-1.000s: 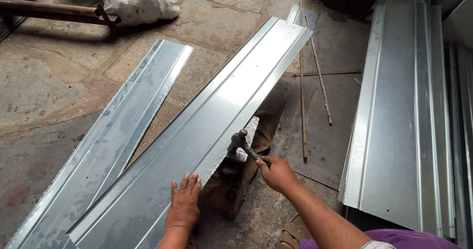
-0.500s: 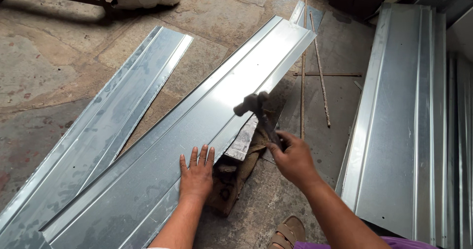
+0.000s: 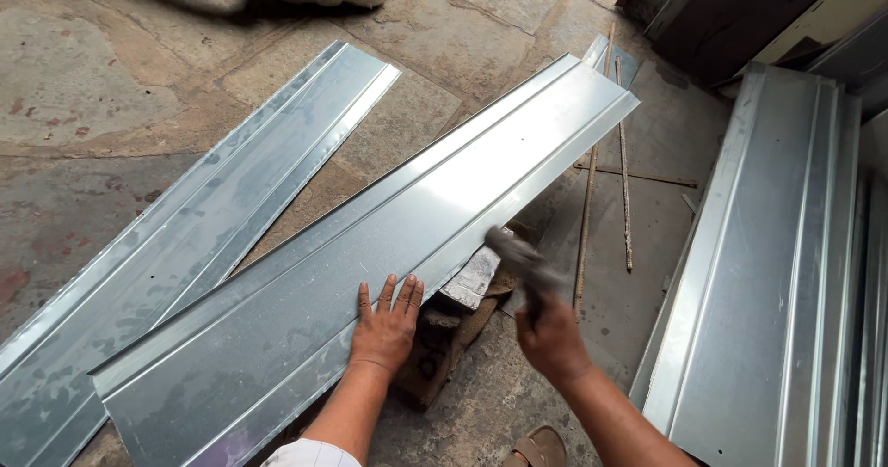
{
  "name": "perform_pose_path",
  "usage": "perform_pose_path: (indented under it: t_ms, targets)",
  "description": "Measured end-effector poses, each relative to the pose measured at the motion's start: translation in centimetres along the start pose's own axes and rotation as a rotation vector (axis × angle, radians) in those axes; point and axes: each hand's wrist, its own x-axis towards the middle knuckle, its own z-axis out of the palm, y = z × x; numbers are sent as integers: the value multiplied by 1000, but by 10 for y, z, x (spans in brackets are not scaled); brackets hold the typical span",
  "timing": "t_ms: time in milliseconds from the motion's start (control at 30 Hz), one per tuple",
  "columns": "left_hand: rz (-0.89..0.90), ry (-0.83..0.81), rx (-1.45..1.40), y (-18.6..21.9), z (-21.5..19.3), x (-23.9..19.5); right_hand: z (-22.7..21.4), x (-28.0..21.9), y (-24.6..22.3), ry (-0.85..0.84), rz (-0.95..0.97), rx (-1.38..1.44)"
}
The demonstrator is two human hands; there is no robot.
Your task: The person uses a hammer to flatten and shape the edges of several long metal panels while sitting on a concrete floor.
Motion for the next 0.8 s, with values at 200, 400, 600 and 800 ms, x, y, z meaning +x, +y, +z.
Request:
perform_pose_path:
  t_ms: [200, 400, 600, 800]
  targets:
    - [21, -119, 36, -8, -11, -8, -40, 25, -52, -37, 370, 127]
    - [33, -191, 89, -11, -23, -11, -67, 21, -43, 601, -588, 416]
    - [11, -193, 57, -9, -20, -12, 16, -5, 12, -292, 419, -306]
    - [18, -91, 53, -9, 2, -10, -63, 8, -55, 118, -21, 34]
